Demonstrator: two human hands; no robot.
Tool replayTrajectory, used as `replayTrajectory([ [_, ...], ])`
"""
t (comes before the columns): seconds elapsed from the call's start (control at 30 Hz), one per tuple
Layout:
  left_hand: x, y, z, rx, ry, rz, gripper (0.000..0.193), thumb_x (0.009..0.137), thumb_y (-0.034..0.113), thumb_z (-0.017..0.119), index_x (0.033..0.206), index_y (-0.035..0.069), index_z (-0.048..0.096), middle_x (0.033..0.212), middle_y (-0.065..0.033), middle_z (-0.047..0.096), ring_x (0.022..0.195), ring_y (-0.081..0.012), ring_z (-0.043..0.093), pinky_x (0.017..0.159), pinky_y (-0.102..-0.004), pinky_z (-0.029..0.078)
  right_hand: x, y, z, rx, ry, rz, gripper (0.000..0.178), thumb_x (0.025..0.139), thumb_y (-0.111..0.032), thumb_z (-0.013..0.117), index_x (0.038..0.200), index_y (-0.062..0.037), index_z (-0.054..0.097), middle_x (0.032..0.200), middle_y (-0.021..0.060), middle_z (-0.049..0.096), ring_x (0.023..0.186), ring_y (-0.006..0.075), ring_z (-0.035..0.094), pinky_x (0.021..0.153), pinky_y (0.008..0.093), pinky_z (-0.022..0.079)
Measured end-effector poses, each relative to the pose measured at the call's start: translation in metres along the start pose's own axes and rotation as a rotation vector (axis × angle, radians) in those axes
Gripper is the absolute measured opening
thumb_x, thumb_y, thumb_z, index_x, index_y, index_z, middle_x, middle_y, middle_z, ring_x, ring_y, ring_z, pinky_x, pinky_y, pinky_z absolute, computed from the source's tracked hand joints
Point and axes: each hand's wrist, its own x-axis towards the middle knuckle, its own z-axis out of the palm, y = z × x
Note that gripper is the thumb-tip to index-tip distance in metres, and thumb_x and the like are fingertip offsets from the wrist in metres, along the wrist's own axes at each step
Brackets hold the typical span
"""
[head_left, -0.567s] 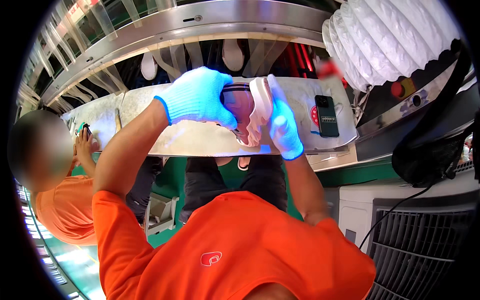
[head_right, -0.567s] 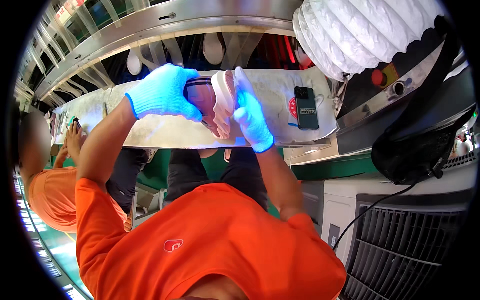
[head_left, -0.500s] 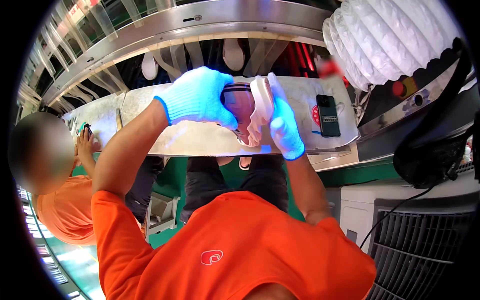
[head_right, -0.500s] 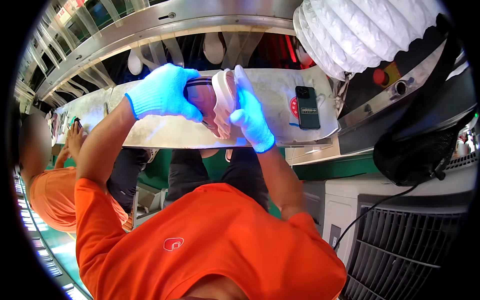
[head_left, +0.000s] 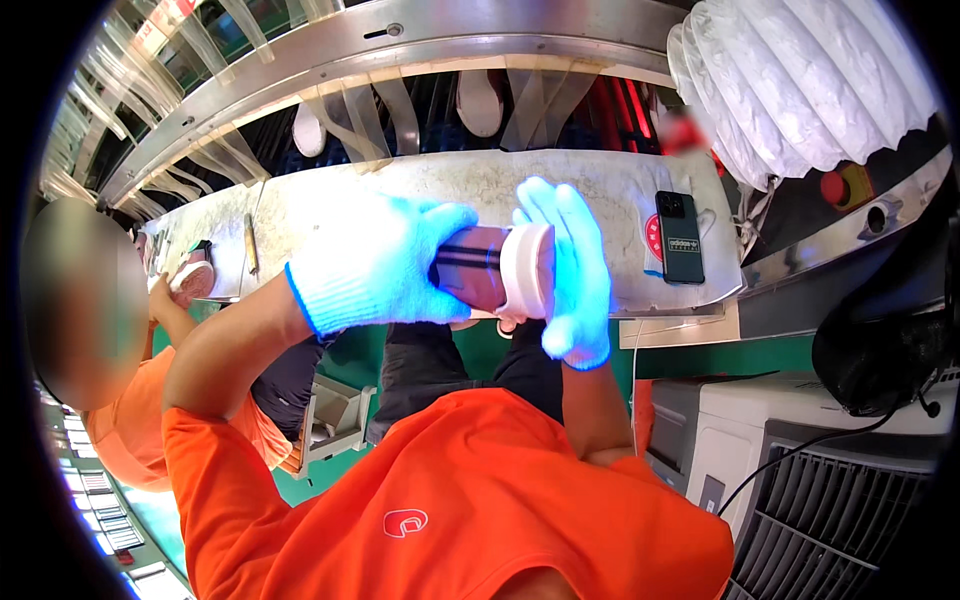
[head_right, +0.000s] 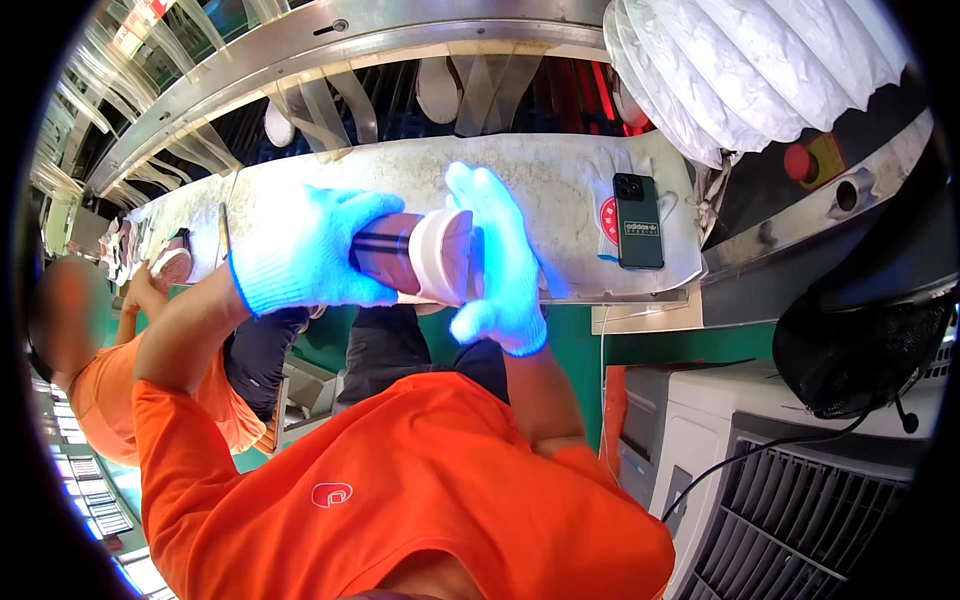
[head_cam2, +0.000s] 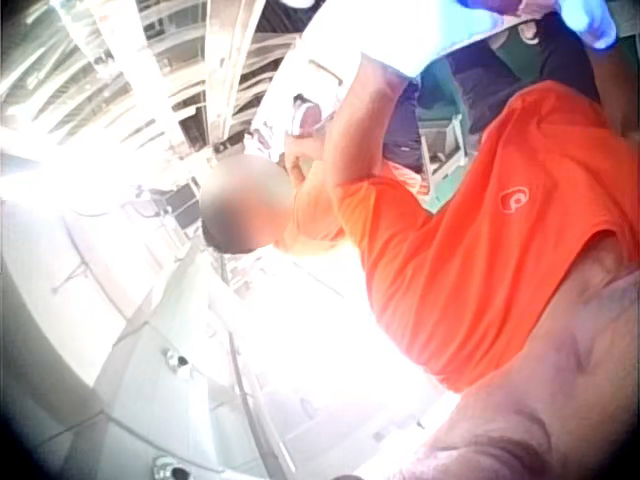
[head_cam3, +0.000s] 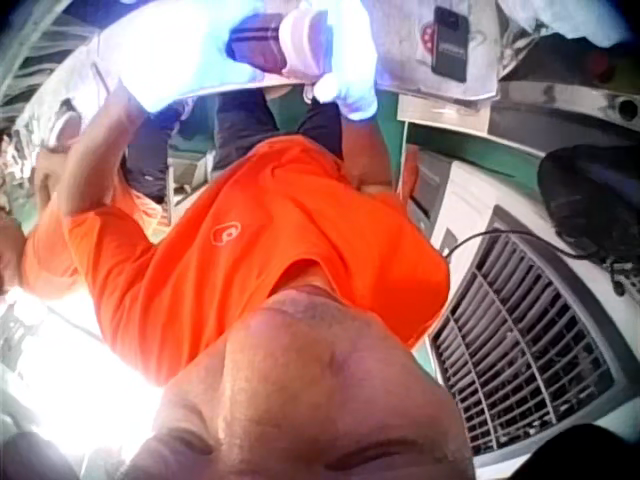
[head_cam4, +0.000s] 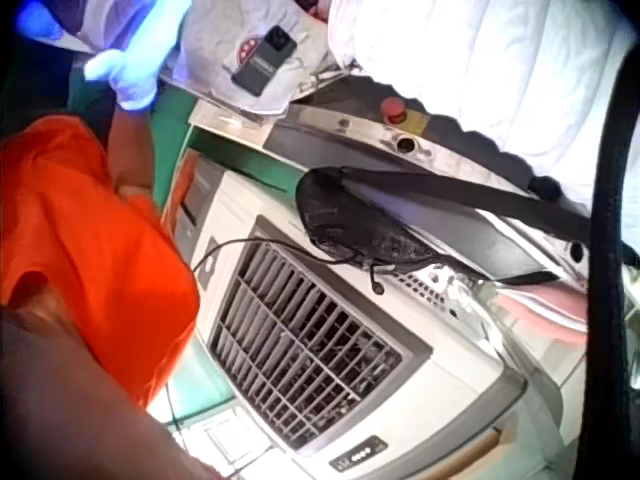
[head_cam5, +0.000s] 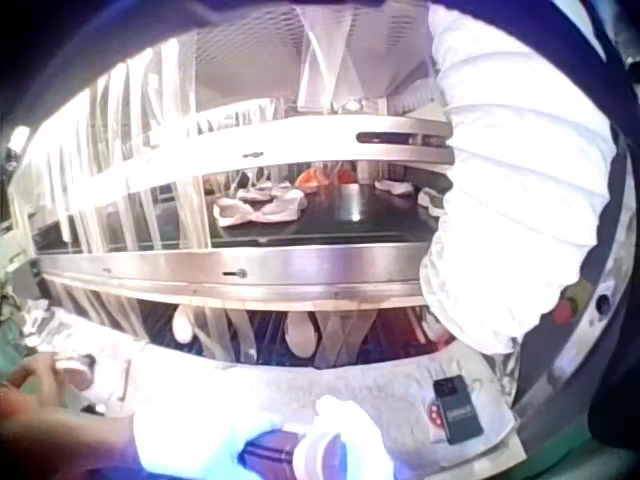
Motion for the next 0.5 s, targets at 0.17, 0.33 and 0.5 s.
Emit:
replayTrajectory([
  [0.17,-0.001,0.004,0.002,0.049,0.008,0.079,0.083,0.071,0.049,0.097,0.139,0.009,0.070,0.115,-0.0166,0.081,0.102,-0.0389,0.080,0.091,-0.0487,0.063,-0.015,-0.005,0.003,-0.045,0.003,-0.037,0.176,0.050,-0.086,0.096,0.177,0.0056,0.015,0.181,0.0294,0.028,0.168,0.0442,0.029,0.137,0.0568,0.022],
  [0.33,-0.001,-0.002,0.005,0.044,0.048,0.189,0.084,0.069,0.045,0.099,0.139,0.008,0.070,0.114,-0.0152,0.081,0.096,-0.0376,0.081,0.085,-0.0469,0.065,-0.013,-0.011,0.016,-0.250,0.014,-0.064,0.160,0.053,-0.082,0.098,0.168,0.0074,0.034,0.169,0.0324,0.044,0.158,0.0482,0.045,0.131,0.0584,0.036],
  [0.5,0.006,-0.008,0.004,0.071,0.057,0.232,0.085,0.069,0.046,0.099,0.138,0.005,0.070,0.112,-0.0153,0.081,0.091,-0.0369,0.081,0.079,-0.0447,0.066,-0.013,0.000,0.028,-0.199,0.235,-0.044,0.131,0.067,-0.092,0.085,0.149,0.0053,0.053,0.143,0.0289,0.069,0.139,0.0418,0.067,0.120,0.0557,0.052],
])
